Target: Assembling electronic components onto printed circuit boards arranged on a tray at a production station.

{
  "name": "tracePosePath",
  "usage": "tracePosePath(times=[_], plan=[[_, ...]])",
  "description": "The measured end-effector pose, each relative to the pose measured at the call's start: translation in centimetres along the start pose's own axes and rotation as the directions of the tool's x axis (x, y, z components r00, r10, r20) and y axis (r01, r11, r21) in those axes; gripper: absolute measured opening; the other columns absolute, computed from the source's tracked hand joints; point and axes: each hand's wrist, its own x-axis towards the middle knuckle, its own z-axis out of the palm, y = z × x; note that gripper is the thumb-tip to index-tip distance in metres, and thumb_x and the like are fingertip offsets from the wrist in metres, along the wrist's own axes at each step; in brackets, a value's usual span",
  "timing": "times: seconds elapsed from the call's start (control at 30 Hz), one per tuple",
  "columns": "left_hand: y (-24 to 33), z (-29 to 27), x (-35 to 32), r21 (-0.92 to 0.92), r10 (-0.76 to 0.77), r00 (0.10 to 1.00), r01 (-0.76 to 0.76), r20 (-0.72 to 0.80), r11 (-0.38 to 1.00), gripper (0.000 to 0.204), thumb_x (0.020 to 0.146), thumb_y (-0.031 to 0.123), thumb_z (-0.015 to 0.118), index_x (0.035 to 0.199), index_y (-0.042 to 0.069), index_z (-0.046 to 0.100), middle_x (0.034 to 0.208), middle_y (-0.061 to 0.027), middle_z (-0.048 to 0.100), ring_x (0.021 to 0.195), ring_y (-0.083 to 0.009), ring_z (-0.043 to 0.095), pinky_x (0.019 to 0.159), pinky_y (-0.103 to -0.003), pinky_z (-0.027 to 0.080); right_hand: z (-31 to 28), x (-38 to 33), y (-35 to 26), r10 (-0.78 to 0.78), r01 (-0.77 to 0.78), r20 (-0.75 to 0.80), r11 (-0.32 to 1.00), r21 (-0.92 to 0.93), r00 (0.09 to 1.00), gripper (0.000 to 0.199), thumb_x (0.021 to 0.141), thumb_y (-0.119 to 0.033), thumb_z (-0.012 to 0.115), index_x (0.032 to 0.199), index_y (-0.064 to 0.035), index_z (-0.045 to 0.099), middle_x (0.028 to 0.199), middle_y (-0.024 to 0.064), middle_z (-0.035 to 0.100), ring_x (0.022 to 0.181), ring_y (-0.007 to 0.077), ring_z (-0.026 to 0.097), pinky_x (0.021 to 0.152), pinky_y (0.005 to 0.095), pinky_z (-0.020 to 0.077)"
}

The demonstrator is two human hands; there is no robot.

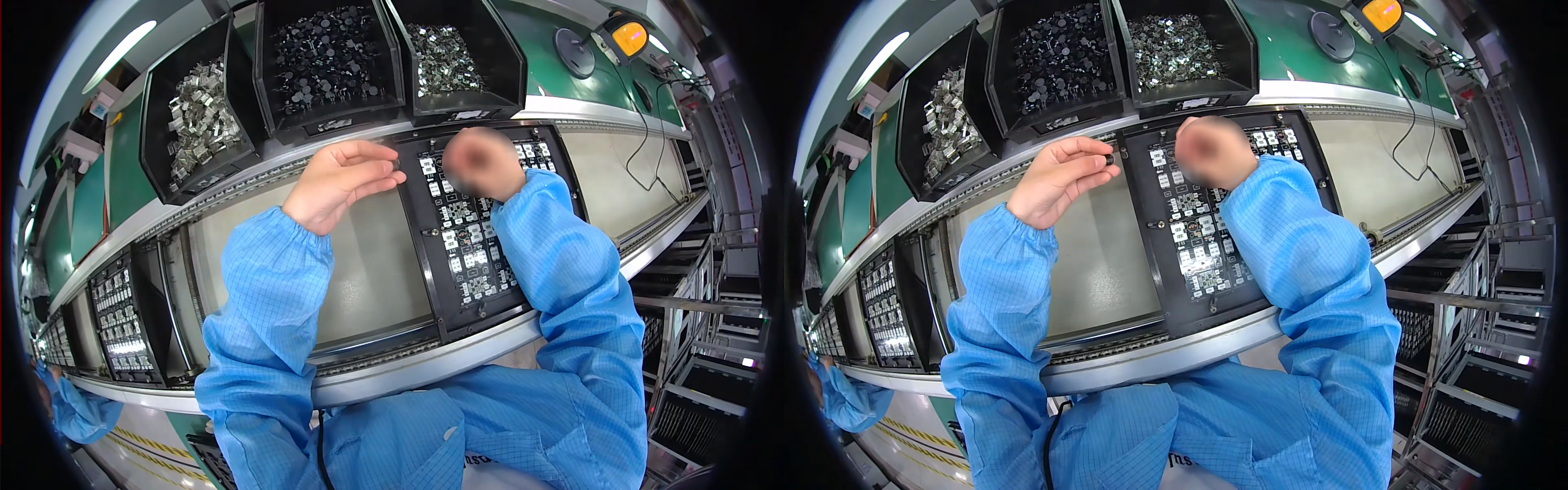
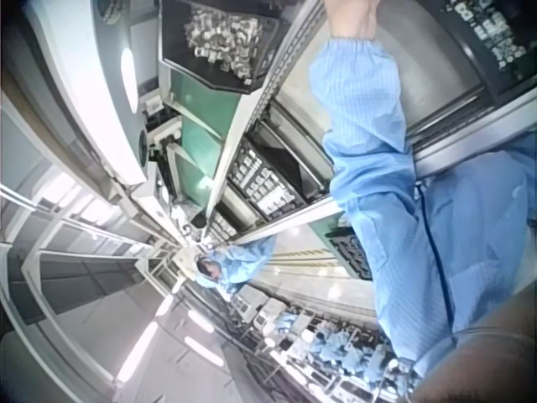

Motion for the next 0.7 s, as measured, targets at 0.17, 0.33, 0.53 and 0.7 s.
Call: tracePosePath(times=[0.17, 0.33, 0.53, 0.7], plan=[[-0.6, -0.9, 0.5, -0.016, -0.007, 0.998, 0.006, -0.056, 1.0, 0.019, 0.085, 0.002, 0.06, 0.102, -0.005, 0.06, 0.101, -0.0123, 0.062, 0.094, -0.0227, 0.063, 0.087, -0.029, 0.052, 0.5, 0.1, -0.4, -0.014, 0.014, 0.003, 0.986, -0.166, 1.0, 0.015, 0.08, 0.006, 0.062, 0.084, -0.0047, 0.053, 0.077, -0.0037, 0.056, 0.065, 0.0027, 0.045, 0.058, 0.0182, 0.0375], [-0.7, -0.7, 0.6, 0.017, -0.012, 0.998, 0.013, -0.064, 1.0, 0.021, 0.086, 0.003, 0.059, 0.105, -0.006, 0.061, 0.104, -0.0124, 0.062, 0.093, -0.0206, 0.063, 0.087, -0.028, 0.051, 0.6, 0.1, -2.3, -0.121, 0.126, 0.034, 0.933, -0.337, 0.992, 0.02, 0.076, 0.006, 0.066, 0.091, -0.0038, 0.056, 0.085, 0.0002, 0.058, 0.072, 0.0075, 0.051, 0.06, 0.0213, 0.0419], [-1.4, 0.1, 1.2, 0.189, 0.078, 0.996, -0.071, -0.033, 0.979, 0.024, 0.083, 0.002, 0.061, 0.106, -0.005, 0.062, 0.103, -0.0114, 0.064, 0.089, -0.0165, 0.064, 0.082, -0.025, 0.05, -2.0, 0.1, -7.3, -0.229, 0.204, -0.137, 0.963, -0.177, 0.964, 0.025, 0.08, 0.004, 0.062, 0.104, -0.0027, 0.057, 0.1, 0.0025, 0.058, 0.088, 0.0099, 0.055, 0.073, 0.0221, 0.0445], [-2.6, 1.7, 2.8, 0.605, 0.34, 0.936, -0.321, 0.087, 0.728, 0.026, 0.078, -0.002, 0.061, 0.104, 0.002, 0.063, 0.091, -0.0054, 0.064, 0.072, -0.0095, 0.059, 0.067, -0.025, 0.048, -4.4, 3.6, -8.8, -0.309, 0.248, -0.159, 0.915, -0.319, 0.938, 0.022, 0.085, -0.002, 0.059, 0.106, -0.0022, 0.057, 0.097, 0.002, 0.061, 0.09, 0.0079, 0.057, 0.071, 0.021, 0.0444]])
